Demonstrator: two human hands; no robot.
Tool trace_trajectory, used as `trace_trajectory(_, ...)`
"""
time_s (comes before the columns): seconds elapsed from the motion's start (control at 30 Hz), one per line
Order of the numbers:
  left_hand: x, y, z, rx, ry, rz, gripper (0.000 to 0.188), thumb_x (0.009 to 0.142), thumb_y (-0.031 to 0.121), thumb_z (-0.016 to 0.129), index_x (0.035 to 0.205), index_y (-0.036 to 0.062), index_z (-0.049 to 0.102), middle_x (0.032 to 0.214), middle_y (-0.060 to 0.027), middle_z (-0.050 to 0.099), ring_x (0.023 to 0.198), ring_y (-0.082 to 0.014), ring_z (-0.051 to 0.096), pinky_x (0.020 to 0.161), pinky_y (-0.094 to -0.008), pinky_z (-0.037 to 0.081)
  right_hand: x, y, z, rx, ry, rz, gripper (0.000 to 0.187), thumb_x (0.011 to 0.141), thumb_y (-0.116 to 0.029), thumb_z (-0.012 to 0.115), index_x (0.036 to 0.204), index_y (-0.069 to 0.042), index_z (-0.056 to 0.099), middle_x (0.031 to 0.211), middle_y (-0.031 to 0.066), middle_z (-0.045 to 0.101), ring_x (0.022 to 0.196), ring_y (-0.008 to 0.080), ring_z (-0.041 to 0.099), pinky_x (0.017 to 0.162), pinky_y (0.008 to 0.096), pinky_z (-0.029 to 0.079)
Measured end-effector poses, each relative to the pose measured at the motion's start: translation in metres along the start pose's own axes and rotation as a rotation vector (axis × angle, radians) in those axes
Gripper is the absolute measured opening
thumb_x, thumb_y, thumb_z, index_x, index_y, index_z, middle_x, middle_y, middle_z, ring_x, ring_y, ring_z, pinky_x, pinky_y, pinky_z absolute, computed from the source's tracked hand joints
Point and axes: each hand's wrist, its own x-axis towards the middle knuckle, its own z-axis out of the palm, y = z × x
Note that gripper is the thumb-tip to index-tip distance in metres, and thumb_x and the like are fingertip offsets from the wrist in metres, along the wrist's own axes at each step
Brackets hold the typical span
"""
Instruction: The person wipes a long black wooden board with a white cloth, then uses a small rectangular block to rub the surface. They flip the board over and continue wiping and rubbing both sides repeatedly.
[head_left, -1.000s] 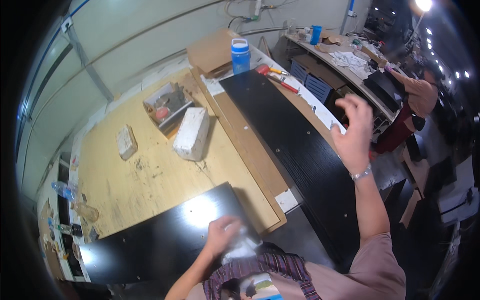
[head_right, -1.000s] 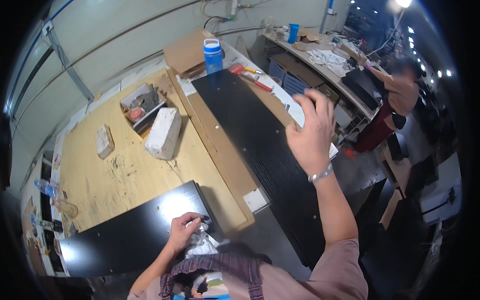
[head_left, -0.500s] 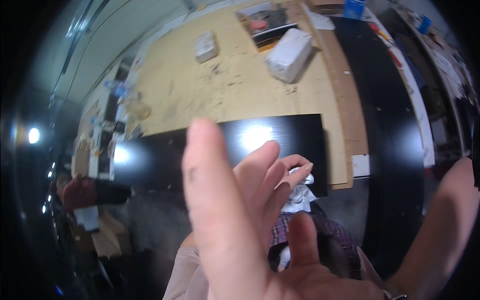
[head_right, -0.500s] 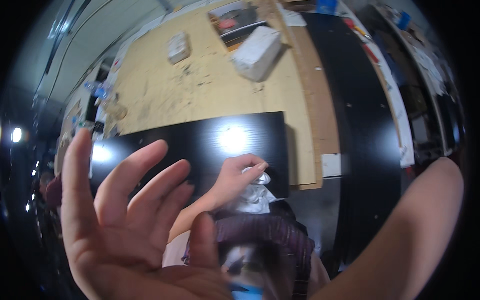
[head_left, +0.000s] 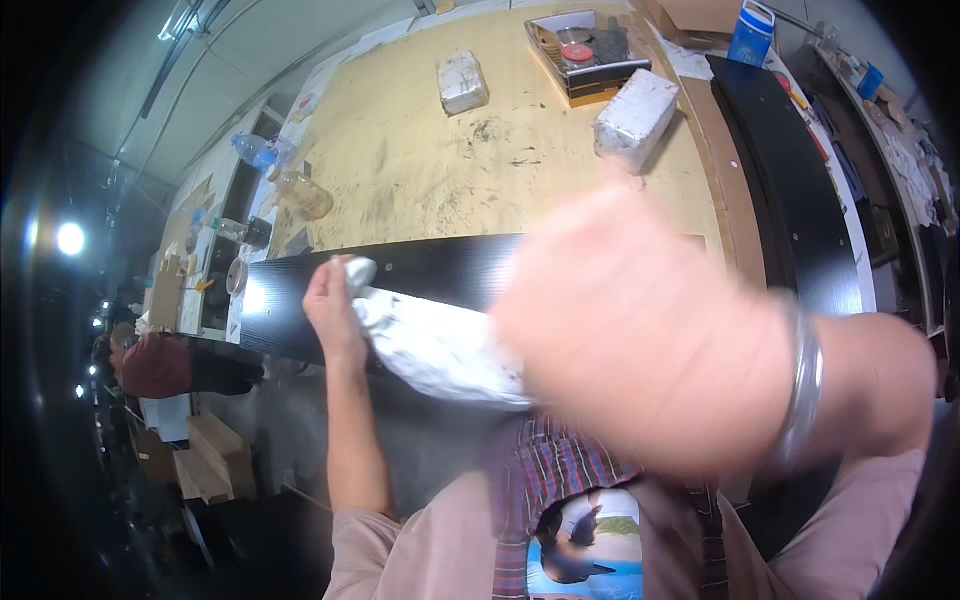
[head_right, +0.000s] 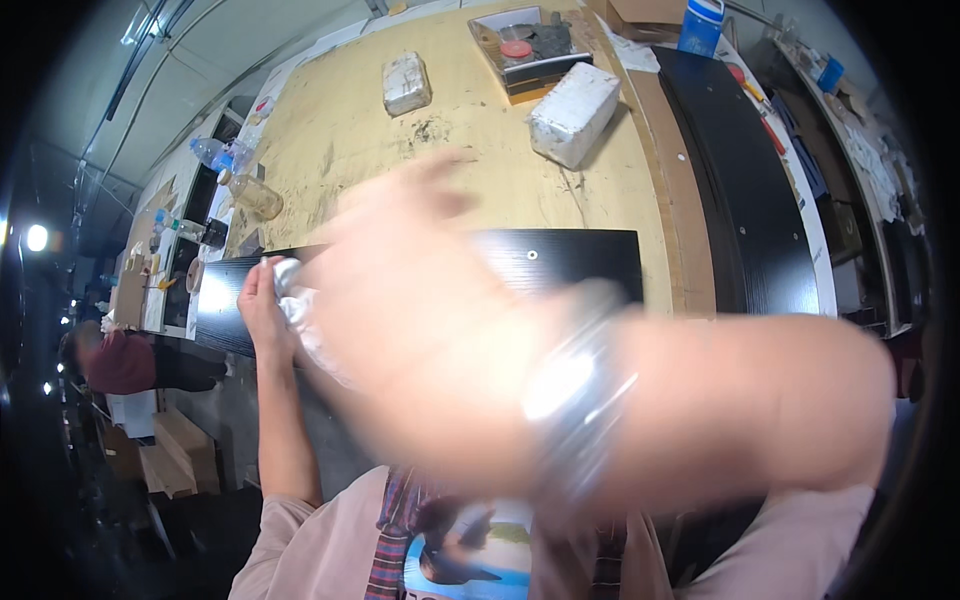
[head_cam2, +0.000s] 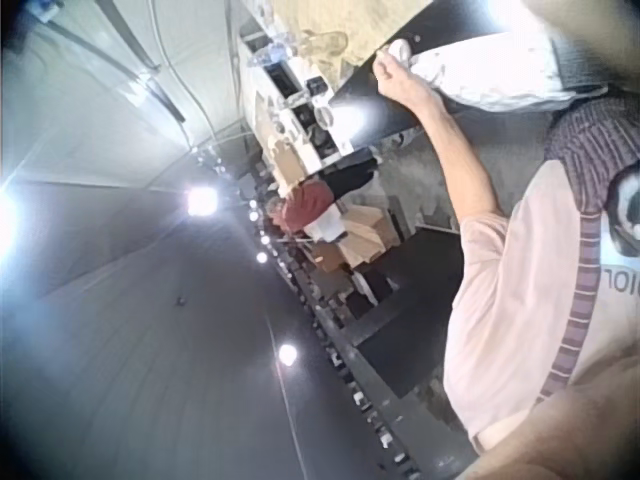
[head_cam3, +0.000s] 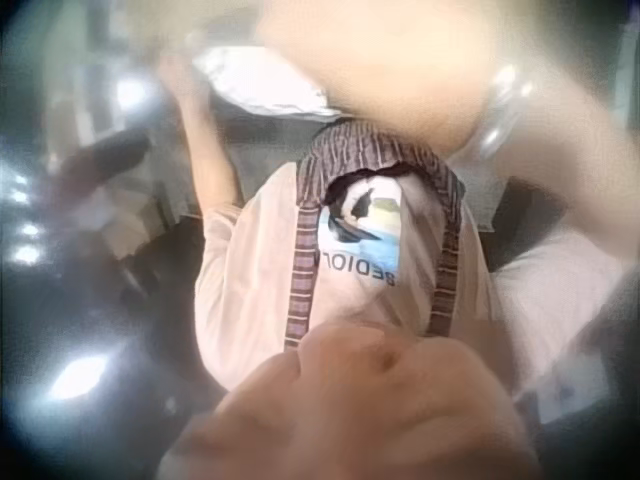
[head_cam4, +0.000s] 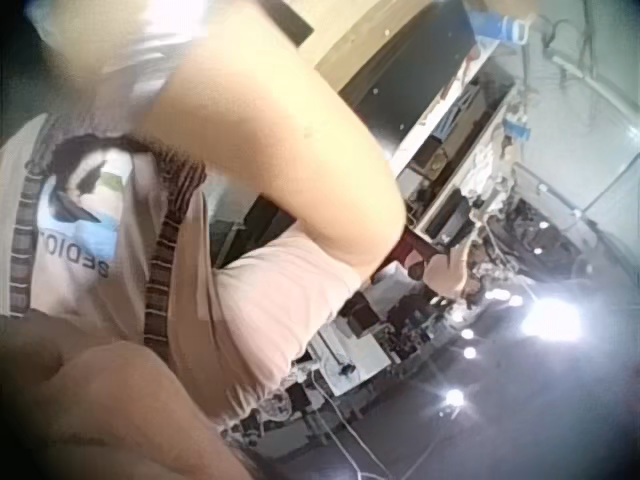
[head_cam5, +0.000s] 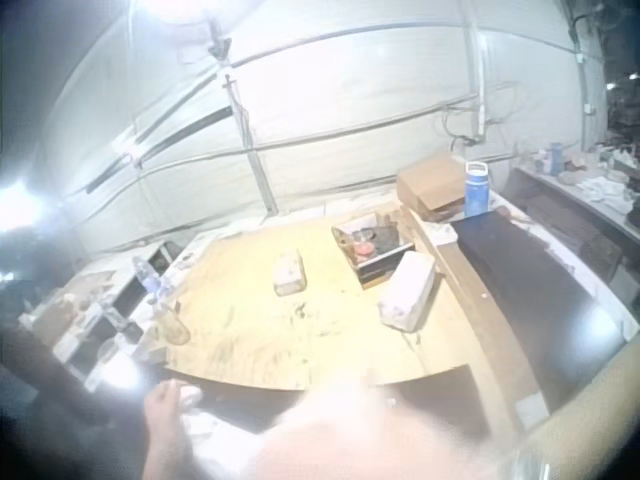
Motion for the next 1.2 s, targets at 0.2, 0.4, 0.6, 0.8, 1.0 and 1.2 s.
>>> trace_trajectory(0.2, -0.049, -0.065, 0.058, 1.03, -0.069, 0.677, 0.051, 0.082, 0.017, 0.073, 0.129, 0.0047, 0.058, 0.124, -0.0151, 0.061, 0.112, -0.0279, 0.057, 0.101, -0.0496, 0.039, -0.105, 0.053, 0.132, -0.006, 0.107, 1.152, 0.04, 0.089, -0.035, 0.07, 0.098, 0.004, 0.069, 0.096, 0.0243, 0.069, 0.091, 0.0417, 0.067, 0.079, 0.0489, 0.053)
trace_trajectory(0.4, -0.131, 0.026, 0.1, -0.19, -1.325, 0.336, 0.033, 0.084, -0.007, 0.06, 0.113, 0.0043, 0.072, 0.11, -0.0125, 0.072, 0.106, -0.0291, 0.066, 0.095, -0.0383, 0.051, -0.169, 0.015, 0.256, 0.397, 0.221, 1.732, 0.064, 0.1, -0.05, 0.054, 0.089, 0.011, 0.069, 0.088, 0.0342, 0.067, 0.091, 0.0482, 0.067, 0.082, 0.0521, 0.051)
trace_trajectory(0.6, 0.041, 0.003, 0.005, 0.02, -0.466, 0.05, 0.045, 0.096, 0.016, 0.064, 0.137, -0.0025, 0.056, 0.128, -0.0192, 0.064, 0.112, -0.0235, 0.065, 0.095, -0.0311, 0.051, -0.146, 0.004, 0.261, 0.047, 0.203, 1.801, 0.072, 0.105, -0.051, 0.04, 0.089, 0.014, 0.069, 0.089, 0.0378, 0.065, 0.091, 0.0531, 0.065, 0.082, 0.0557, 0.051)
trace_trajectory(0.8, -0.057, -0.01, 0.078, 0.855, -0.983, 0.809, 0.069, 0.087, 0.039, 0.072, 0.145, 0.0098, 0.049, 0.155, -0.0175, 0.037, 0.147, -0.0334, 0.032, 0.119, -0.0575, 0.026, -0.135, 0.007, 0.257, 0.007, 0.2, 1.814, 0.071, 0.105, -0.05, 0.039, 0.089, 0.012, 0.07, 0.091, 0.0367, 0.066, 0.093, 0.0529, 0.065, 0.086, 0.0552, 0.051)
trace_trajectory(1.0, 0.054, -0.074, -0.043, 1.153, -0.419, 0.613, 0.064, 0.093, 0.032, 0.065, 0.148, 0.004, 0.047, 0.157, -0.0231, 0.037, 0.144, -0.0418, 0.035, 0.117, -0.0544, 0.028, -0.137, 0.0, 0.25, 0.068, 0.196, 1.85, 0.071, 0.105, -0.051, 0.037, 0.094, 0.012, 0.07, 0.095, 0.0361, 0.067, 0.097, 0.0516, 0.065, 0.089, 0.0545, 0.05)
trace_trajectory(1.2, -0.03, -0.061, 0.097, 0.896, -0.717, 0.768, 0.054, 0.088, 0.014, 0.063, 0.14, 0.0058, 0.054, 0.151, -0.0261, 0.043, 0.142, -0.0421, 0.038, 0.117, -0.0545, 0.029, -0.143, 0.006, 0.262, 0.047, 0.185, 1.813, 0.072, 0.105, -0.05, 0.036, 0.087, 0.011, 0.07, 0.092, 0.0355, 0.068, 0.093, 0.0522, 0.066, 0.087, 0.0566, 0.052)
